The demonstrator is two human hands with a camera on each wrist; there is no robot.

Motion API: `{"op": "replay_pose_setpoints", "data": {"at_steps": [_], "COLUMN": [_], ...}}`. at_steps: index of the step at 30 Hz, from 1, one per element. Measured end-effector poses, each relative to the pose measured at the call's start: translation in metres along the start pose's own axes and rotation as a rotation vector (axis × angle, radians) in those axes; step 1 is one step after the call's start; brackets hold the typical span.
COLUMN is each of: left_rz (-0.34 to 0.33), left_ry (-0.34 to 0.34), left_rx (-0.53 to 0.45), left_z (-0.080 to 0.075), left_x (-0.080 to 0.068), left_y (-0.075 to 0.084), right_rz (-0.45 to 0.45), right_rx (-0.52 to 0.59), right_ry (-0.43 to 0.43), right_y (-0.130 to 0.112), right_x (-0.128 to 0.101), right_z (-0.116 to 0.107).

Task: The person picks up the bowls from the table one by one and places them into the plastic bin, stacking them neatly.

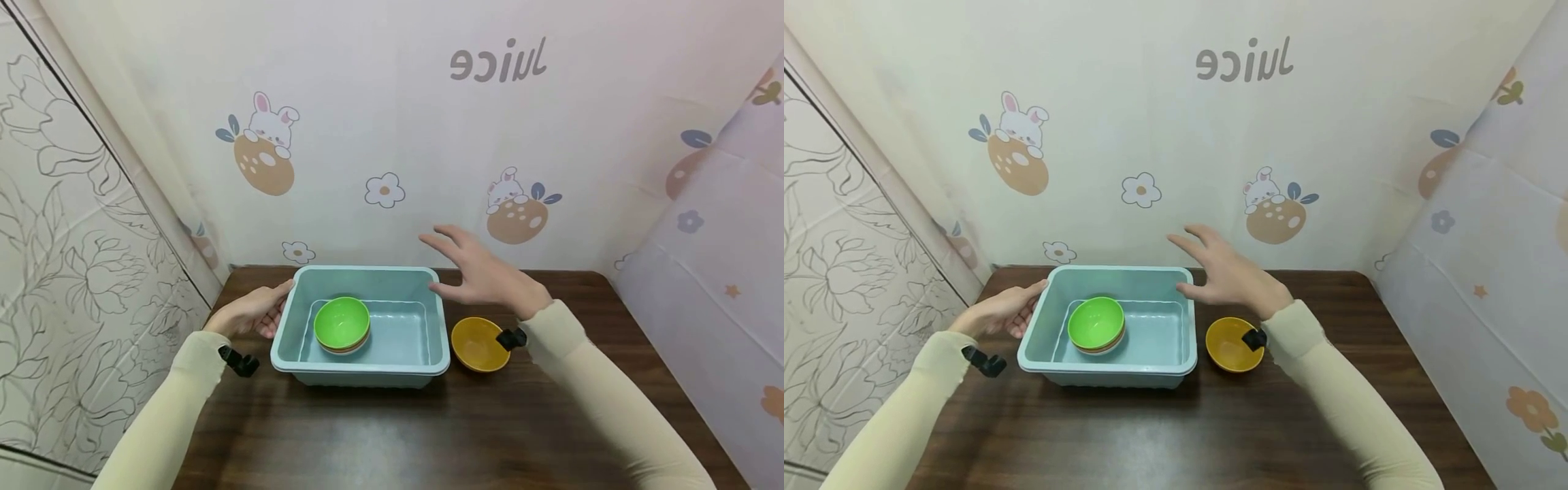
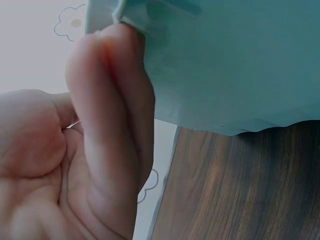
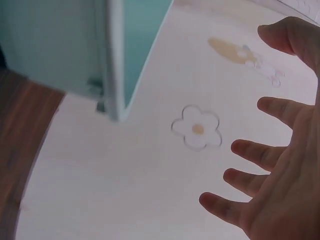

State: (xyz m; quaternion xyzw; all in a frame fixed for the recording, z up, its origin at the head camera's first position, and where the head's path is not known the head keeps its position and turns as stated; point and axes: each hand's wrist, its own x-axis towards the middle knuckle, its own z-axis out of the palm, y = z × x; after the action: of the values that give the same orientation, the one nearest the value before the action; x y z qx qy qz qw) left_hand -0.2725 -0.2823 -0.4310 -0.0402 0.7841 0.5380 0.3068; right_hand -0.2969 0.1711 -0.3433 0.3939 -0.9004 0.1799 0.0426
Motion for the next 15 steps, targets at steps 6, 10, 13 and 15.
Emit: {"op": "replay_pose_setpoints", "data": {"at_steps": [6,10,13,15], "left_rz": [0.0,0.001,-0.001,-0.001], "left_ry": [0.003,0.005,0.002,0.0], "left_rx": [0.001,0.0,-0.004,-0.006], "left_z": [0.0,0.001,0.001,0.001], "left_x": [0.0,0.0,-0.001,-0.001], "left_y": [0.0,0.0,0.001,0.0], "right_rz": [0.027,0.048,0.065,0.064], "right_rx": [-0.007,0.002,0.002,0.006], "right_ry": [0.053,0.078,0.082,0.081], "right_y": [0.011,0.015,0.018,0.02], "right_x": [-0.027,-0.043,-0.054,-0.06], "right_z": [0.001,0.002,0.004,0.007]}}
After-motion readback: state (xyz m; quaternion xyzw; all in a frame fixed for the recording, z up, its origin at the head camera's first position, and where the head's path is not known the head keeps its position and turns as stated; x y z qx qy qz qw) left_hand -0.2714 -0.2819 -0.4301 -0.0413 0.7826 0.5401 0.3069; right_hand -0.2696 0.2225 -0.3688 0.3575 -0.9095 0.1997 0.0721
